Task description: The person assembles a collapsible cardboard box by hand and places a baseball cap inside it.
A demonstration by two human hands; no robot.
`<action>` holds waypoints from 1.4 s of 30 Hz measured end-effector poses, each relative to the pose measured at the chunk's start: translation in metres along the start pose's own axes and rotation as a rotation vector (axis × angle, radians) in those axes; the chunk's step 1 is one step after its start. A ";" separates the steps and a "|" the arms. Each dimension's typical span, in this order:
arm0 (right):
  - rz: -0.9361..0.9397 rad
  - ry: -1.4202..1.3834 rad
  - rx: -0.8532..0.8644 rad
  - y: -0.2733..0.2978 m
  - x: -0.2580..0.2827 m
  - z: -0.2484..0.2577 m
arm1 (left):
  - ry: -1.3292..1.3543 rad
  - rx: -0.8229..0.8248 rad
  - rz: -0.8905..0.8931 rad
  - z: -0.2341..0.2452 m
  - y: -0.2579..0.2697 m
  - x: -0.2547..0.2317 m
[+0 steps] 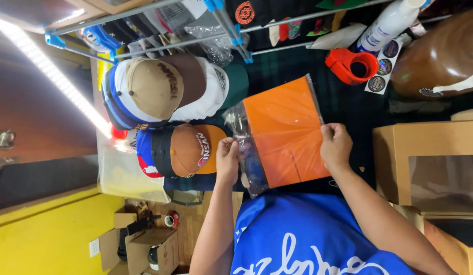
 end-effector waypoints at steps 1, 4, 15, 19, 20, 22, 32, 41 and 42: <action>-0.001 -0.025 -0.035 -0.004 -0.006 0.000 | 0.137 0.097 0.042 -0.006 0.007 -0.014; -0.022 -0.136 -0.117 -0.007 0.007 0.006 | -0.126 0.291 0.215 0.007 0.019 0.001; 0.036 -0.343 -0.179 0.050 0.053 0.011 | -0.020 0.457 -0.044 0.056 0.013 0.011; 0.150 -0.372 -0.179 0.065 0.063 0.005 | 0.224 0.563 -0.095 0.059 0.005 -0.047; 0.154 -0.371 -0.187 0.067 0.056 -0.003 | 0.225 0.572 -0.099 0.053 0.003 -0.052; 0.179 -0.352 -0.158 0.067 0.047 -0.021 | 0.230 0.477 -0.086 0.045 -0.005 -0.061; 0.479 -0.339 -0.142 0.157 0.175 -0.059 | 0.167 0.607 -0.133 0.008 0.002 -0.061; 0.421 -0.343 -0.205 0.141 0.161 -0.057 | 0.167 0.608 -0.169 0.012 -0.007 -0.082; 0.351 -0.383 -0.184 0.137 0.159 -0.054 | 0.049 0.550 -0.198 0.021 -0.015 -0.082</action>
Point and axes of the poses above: each hand's wrist, its own y-axis away from the middle knuckle, its own z-axis out of the back of the hand, x = y × z, the point moved 6 cm from there along -y, towards the middle knuckle, and after that the axes turned 13 degrees about x, right-handed, at the moved point
